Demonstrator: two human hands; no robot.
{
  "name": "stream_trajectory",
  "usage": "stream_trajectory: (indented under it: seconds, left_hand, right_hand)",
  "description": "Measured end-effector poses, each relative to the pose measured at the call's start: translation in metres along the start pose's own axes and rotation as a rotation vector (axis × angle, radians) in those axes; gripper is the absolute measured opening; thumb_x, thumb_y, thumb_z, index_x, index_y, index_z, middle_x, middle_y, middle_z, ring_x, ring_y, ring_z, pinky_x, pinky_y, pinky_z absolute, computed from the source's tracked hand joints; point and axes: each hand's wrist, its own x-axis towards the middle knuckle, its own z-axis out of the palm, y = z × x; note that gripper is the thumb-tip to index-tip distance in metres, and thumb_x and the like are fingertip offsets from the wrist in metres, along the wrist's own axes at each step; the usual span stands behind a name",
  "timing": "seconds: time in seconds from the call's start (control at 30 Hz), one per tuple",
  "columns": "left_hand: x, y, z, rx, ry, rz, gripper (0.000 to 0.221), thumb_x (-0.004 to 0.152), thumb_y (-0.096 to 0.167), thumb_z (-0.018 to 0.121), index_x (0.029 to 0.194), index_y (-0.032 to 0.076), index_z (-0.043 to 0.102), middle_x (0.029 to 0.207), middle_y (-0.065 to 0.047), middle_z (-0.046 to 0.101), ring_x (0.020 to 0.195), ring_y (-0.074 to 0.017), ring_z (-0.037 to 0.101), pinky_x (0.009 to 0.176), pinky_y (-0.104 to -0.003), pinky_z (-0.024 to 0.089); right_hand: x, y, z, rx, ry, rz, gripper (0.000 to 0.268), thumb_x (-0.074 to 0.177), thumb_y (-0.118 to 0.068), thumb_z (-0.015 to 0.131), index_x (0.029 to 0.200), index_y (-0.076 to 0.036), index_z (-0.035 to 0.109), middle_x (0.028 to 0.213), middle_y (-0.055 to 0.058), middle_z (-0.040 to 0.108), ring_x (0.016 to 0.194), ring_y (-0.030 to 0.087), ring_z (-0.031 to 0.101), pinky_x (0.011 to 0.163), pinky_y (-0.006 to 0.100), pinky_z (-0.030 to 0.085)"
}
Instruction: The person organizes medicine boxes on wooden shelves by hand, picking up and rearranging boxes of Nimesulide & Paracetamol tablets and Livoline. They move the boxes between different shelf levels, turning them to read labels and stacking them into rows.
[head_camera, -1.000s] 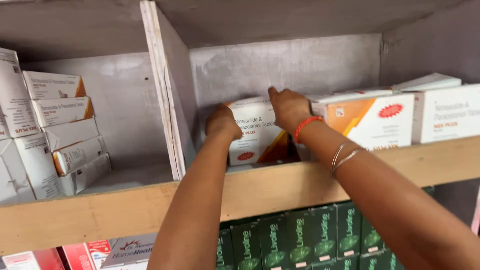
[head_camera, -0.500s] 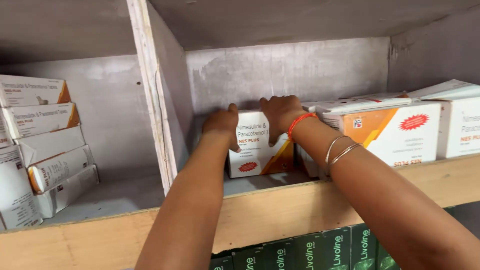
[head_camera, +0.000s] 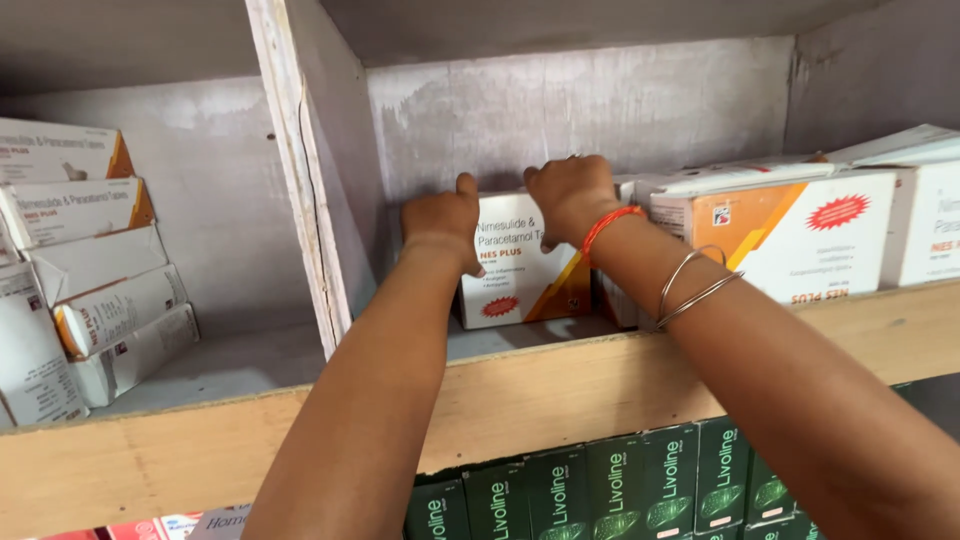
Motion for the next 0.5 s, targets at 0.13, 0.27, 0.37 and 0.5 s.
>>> stream_trajectory:
  seconds: [0.13,0.27,0.37,0.5]
  left_hand:
    - [0.002,0.003,0.003,-0.005,-0.03,-0.038,0.114,0.064,0.041,0.098,0.148,0.005,0.029,0.117,-0.014,0.073,0.108,-0.0306,0.072,0.087,-0.039,0.059]
    - [-0.005,0.012,-0.004,-0.111,-0.114,-0.149,0.122,0.074,0.032,0.092,0.158,0.005,0.008,0.128,-0.015,0.064,0.112,-0.0298,0.069,0.088,-0.042,0.058]
    - [-0.031,0.016,-0.011,-0.202,-0.066,-0.116,0.111,0.076,0.022,0.087,0.155,0.005,0.01,0.132,-0.017,0.059,0.113,-0.0303,0.067,0.088,-0.043,0.057]
    - [-0.076,0.0,-0.034,-0.172,0.086,0.05,0.078,0.079,0.019,0.078,0.145,0.004,0.039,0.119,-0.019,0.069,0.109,-0.0333,0.069,0.086,-0.044,0.059]
  right_hand:
    - [-0.002,-0.004,0.004,-0.063,0.014,0.015,0.084,0.072,-0.05,0.092,0.138,-0.015,0.054,0.115,0.005,0.074,0.11,0.026,0.07,0.092,0.041,0.05]
    - [0.004,-0.002,0.019,-0.025,0.069,-0.007,0.083,0.073,-0.047,0.092,0.136,-0.01,0.053,0.122,0.009,0.069,0.115,0.029,0.067,0.088,0.044,0.056]
    - [0.005,0.0,0.028,0.01,0.073,-0.033,0.086,0.074,-0.042,0.092,0.14,-0.006,0.049,0.126,0.014,0.066,0.116,0.032,0.067,0.086,0.044,0.06]
    - [-0.01,0.005,0.028,0.072,0.09,-0.056,0.091,0.073,-0.039,0.092,0.143,-0.008,0.045,0.131,0.014,0.062,0.118,0.034,0.065,0.088,0.046,0.06]
